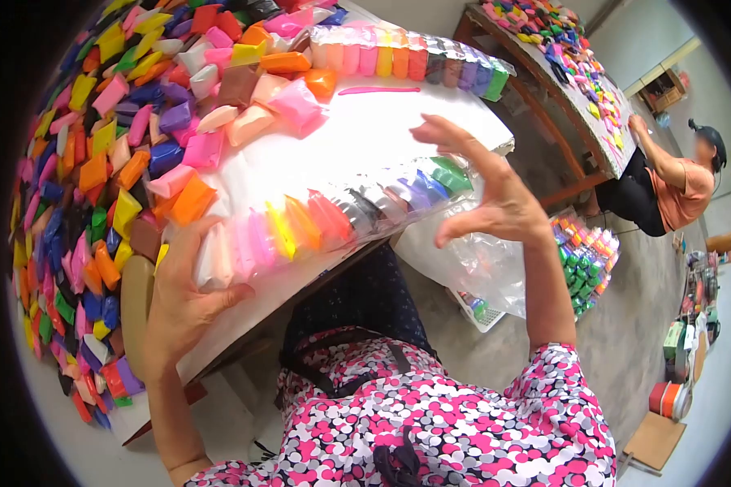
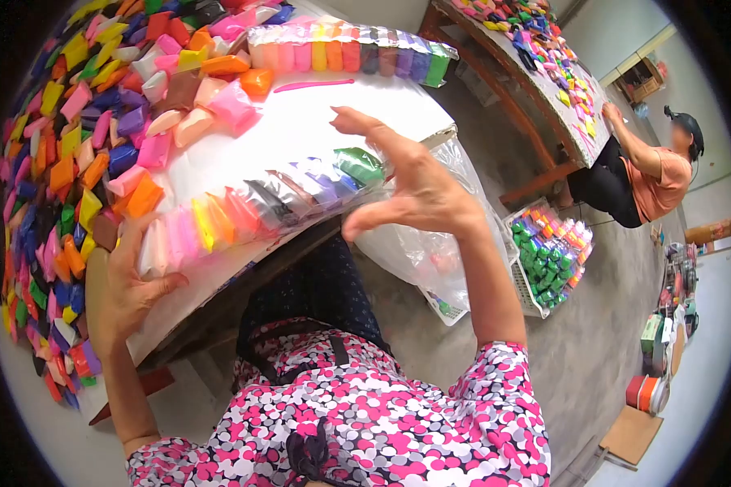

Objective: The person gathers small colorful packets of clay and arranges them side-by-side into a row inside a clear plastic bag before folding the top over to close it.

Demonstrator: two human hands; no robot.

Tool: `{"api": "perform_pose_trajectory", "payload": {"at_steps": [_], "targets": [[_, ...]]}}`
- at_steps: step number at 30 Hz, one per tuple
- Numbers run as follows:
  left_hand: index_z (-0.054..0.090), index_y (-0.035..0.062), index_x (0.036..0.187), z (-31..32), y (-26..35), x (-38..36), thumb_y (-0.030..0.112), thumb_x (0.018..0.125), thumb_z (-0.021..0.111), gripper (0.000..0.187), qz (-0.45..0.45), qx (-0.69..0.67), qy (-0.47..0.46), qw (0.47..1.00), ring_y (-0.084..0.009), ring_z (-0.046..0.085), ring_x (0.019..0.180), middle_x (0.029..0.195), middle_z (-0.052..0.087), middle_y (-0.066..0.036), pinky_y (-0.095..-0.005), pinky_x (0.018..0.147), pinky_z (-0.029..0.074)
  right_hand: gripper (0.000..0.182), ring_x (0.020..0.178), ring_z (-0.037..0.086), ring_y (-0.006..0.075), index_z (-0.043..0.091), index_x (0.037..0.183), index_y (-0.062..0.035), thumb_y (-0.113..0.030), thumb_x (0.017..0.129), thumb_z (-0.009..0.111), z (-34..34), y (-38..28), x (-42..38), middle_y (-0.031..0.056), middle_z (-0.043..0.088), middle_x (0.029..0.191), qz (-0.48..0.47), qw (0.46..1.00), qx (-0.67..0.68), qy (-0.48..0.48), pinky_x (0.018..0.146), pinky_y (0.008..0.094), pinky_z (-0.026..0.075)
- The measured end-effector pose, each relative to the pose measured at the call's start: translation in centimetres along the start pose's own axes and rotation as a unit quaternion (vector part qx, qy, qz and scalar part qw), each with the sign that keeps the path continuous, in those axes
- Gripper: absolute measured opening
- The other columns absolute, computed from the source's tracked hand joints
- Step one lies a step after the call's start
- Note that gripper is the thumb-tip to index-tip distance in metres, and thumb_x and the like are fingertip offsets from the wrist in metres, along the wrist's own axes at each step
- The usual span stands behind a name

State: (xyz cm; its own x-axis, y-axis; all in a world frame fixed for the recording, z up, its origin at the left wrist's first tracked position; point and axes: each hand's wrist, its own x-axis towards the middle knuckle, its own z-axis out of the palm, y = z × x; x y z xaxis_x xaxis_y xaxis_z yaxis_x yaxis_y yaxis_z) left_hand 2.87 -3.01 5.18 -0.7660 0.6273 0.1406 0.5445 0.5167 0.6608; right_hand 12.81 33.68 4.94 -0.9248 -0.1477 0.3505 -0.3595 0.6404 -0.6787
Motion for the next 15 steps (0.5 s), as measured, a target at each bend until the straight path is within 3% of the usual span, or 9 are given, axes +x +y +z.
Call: {"api": "perform_pose_trajectory", "payload": {"at_steps": [1, 2, 5, 9, 12, 15], "targets": [[0.054, 0.003, 0.122, 0.6, -0.4, -0.1, 0.012, 0.066, 0.082, 0.064, -0.014, -0.031, 0.002, 0.999, -0.027, 0.059, 0.102, 0.109, 0.06, -0.013, -0.034, 0.091, 0.045, 0.106, 0.125, 0.054, 0.0246, 0.046, 0.142, -0.0062, -0.029, 0.05, 0.095, 0.7, 0.2, 0.2, 0.0109, 0.061, 0.129, 0.02, 1.0, 0.015, -0.012, 0.108, 0.0407, 0.039], [0.054, 0.0026, 0.117, 1.2, -0.4, -0.3, 0.008, 0.069, 0.078, 0.054, -0.016, -0.05, 0.02, 0.998, -0.0256, 0.059, 0.094, 0.103, 0.059, -0.012, -0.0325, 0.086, 0.045, 0.089, 0.118, 0.058, 0.0241, 0.057, 0.131, -0.0065, -0.025, 0.052, 0.094, 1.2, 0.6, 0.5, 0.0098, 0.064, 0.12, -0.004, 0.997, -0.078, 0.014, 0.103, 0.0365, 0.043], [0.053, 0.0026, 0.116, 2.3, -0.4, -1.2, 0.005, 0.072, 0.072, 0.048, -0.04, -0.038, 0.068, 0.996, -0.0245, 0.058, 0.092, 0.101, 0.058, -0.011, -0.0316, 0.086, 0.045, 0.08, 0.113, 0.06, 0.024, 0.061, 0.122, -0.007, -0.021, 0.051, 0.094, 1.6, 1.0, 0.6, 0.0095, 0.064, 0.115, -0.011, 0.992, -0.123, 0.03, 0.099, 0.0348, 0.045], [0.053, 0.0025, 0.117, 2.5, -0.8, -1.2, 0.004, 0.075, 0.068, 0.044, -0.06, -0.065, 0.074, 0.993, -0.0231, 0.057, 0.093, 0.101, 0.058, -0.01, -0.0307, 0.086, 0.045, 0.081, 0.115, 0.059, 0.0222, 0.059, 0.125, -0.0021, -0.018, 0.054, 0.092, 1.0, 0.0, 1.2, 0.0105, 0.065, 0.114, 0.006, 0.999, -0.031, 0.023, 0.099, 0.0354, 0.045], [0.053, 0.0019, 0.12, 2.3, 0.0, -1.3, 0.005, 0.077, 0.068, 0.046, -0.044, -0.064, 0.082, 0.994, -0.022, 0.058, 0.096, 0.104, 0.06, -0.01, -0.031, 0.089, 0.045, 0.079, 0.119, 0.057, 0.0221, 0.057, 0.129, 0.0023, -0.012, 0.057, 0.088, -0.1, 0.6, 0.3, 0.0121, 0.065, 0.117, 0.031, 0.976, 0.21, 0.044, 0.102, 0.0364, 0.043], [0.053, 0.0005, 0.122, 2.6, -0.1, -2.3, 0.006, 0.079, 0.069, 0.047, -0.012, -0.073, 0.087, 0.993, -0.0215, 0.057, 0.102, 0.109, 0.06, -0.01, -0.0316, 0.094, 0.043, 0.07, 0.116, 0.058, 0.0163, 0.059, 0.131, -0.0035, -0.011, 0.066, 0.082, -0.4, 2.2, -0.7, 0.0079, 0.064, 0.124, 0.052, 0.984, 0.166, 0.03, 0.098, 0.032, 0.046]]}}
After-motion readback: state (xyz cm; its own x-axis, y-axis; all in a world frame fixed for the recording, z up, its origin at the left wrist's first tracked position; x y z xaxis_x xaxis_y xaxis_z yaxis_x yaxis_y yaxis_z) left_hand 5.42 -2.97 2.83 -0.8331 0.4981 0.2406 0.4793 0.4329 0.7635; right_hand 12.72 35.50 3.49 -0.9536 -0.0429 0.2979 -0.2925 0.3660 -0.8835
